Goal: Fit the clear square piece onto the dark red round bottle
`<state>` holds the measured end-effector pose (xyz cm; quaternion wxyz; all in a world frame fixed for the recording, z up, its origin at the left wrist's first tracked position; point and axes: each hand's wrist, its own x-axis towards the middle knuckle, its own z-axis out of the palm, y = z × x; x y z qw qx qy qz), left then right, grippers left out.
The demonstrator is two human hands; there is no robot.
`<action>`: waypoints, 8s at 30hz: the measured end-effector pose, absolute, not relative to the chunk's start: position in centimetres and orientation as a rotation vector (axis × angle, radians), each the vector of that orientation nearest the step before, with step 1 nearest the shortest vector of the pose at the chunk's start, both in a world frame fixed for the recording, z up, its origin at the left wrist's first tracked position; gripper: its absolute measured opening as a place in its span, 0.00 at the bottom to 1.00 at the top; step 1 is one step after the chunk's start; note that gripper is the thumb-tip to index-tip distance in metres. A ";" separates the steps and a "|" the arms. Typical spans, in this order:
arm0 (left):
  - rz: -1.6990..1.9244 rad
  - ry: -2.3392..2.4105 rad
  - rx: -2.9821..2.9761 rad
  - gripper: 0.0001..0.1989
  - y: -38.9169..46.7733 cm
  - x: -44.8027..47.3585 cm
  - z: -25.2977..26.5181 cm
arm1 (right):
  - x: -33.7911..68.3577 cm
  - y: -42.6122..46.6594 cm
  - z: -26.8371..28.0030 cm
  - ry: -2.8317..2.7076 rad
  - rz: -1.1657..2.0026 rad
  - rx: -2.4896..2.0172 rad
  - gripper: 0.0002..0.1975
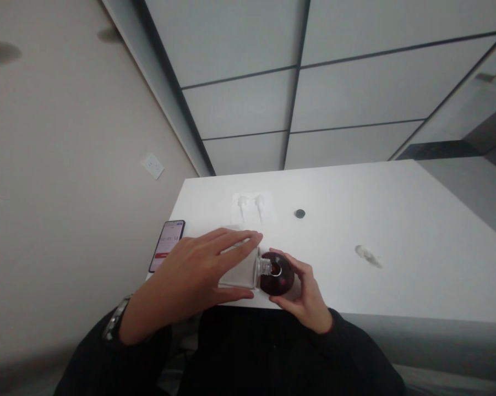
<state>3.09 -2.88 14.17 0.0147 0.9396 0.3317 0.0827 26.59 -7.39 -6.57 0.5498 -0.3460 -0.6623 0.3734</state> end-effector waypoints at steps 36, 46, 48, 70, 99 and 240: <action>0.185 1.041 2.976 0.34 -2.8 3.3 15.1 | 26.8 -7.5 -7.2 -1.561 0.877 -0.844 0.43; 0.140 1.016 3.016 0.35 -2.7 3.6 15.6 | 26.8 -7.5 -7.2 -1.564 0.898 -0.839 0.43; 0.138 1.012 3.021 0.36 -2.7 3.6 15.7 | 26.8 -7.5 -7.1 -1.557 0.903 -0.833 0.43; 0.073 1.022 3.035 0.37 -2.7 3.7 15.9 | 26.8 -7.4 -7.0 -1.562 0.892 -0.819 0.44; -0.017 0.988 3.016 0.37 -2.4 4.3 16.4 | 26.8 -7.3 -6.5 -1.561 0.914 -0.800 0.45; -0.292 0.980 3.093 0.22 -2.8 7.8 18.9 | 26.9 -7.3 -5.9 -1.606 0.810 -0.863 0.47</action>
